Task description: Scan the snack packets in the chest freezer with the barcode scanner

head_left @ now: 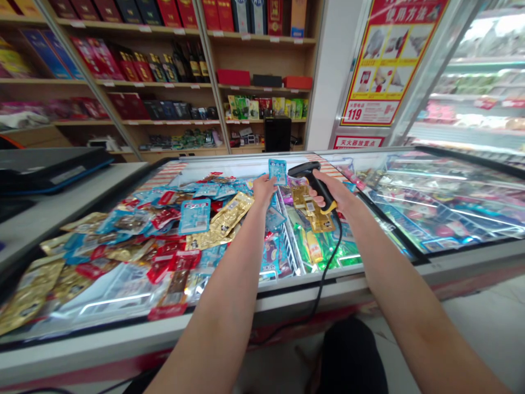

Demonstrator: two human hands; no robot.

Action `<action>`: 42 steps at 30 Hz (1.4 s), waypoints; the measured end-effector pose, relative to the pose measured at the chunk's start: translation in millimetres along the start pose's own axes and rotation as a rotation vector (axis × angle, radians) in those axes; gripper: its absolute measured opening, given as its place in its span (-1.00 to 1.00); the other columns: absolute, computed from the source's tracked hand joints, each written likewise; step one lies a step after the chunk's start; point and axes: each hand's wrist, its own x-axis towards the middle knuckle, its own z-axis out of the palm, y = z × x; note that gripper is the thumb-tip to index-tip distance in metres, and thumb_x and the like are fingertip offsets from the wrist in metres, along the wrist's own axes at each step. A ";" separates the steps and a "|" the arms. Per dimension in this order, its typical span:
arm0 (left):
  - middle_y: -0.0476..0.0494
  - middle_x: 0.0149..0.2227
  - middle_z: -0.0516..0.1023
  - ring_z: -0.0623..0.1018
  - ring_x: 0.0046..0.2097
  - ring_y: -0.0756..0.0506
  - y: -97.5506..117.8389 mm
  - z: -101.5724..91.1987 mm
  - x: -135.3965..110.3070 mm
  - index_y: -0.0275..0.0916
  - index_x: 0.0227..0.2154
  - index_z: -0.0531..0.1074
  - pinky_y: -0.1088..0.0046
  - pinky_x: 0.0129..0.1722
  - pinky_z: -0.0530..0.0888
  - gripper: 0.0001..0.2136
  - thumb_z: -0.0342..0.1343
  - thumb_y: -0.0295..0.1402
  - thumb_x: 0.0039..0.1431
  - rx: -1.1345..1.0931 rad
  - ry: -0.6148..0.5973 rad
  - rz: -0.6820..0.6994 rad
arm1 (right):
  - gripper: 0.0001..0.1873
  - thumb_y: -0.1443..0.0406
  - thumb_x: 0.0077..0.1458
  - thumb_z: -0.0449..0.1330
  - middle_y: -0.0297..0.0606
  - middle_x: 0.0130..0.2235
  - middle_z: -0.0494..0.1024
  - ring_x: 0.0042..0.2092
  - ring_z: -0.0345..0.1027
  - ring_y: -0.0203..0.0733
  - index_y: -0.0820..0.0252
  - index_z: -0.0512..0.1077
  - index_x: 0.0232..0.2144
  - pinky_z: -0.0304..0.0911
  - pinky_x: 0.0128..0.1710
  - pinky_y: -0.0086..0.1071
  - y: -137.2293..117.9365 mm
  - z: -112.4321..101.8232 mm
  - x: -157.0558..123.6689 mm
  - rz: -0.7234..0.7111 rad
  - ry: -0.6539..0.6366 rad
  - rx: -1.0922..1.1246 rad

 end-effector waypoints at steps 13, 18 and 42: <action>0.05 -0.59 0.39 0.45 -0.49 0.03 1.1 -0.9 0.8 -0.26 -0.52 0.46 0.52 -0.37 0.45 -0.94 0.18 -0.40 -0.01 0.092 0.005 0.066 | -0.61 -0.01 0.25 0.15 -0.34 -0.60 0.38 -0.70 0.12 -0.40 0.20 0.36 -0.37 0.07 -0.80 -0.57 -4.2 2.0 -2.8 0.029 0.048 0.040; -0.15 -0.45 0.57 0.58 -0.24 -0.16 26.6 -16.0 -4.0 -0.24 -0.45 0.53 0.42 -0.22 0.42 -0.88 0.10 -0.39 0.04 0.518 0.126 0.222 | -0.61 0.01 0.28 0.11 -0.34 -0.60 0.37 -0.69 0.14 -0.41 0.21 0.38 -0.35 0.08 -0.79 -0.58 -4.1 -5.2 1.4 -0.011 0.107 0.099; -0.46 0.12 0.46 0.27 0.27 -0.45 26.9 -29.5 -27.0 -0.26 -0.05 0.54 -0.21 0.28 -0.08 -0.64 0.04 -0.22 0.18 1.371 0.229 0.332 | -0.61 0.02 0.32 0.04 -0.36 -0.62 0.34 -0.70 0.11 -0.41 0.19 0.34 -0.39 0.08 -0.78 -0.58 -13.1 -29.2 1.3 -0.096 0.327 0.298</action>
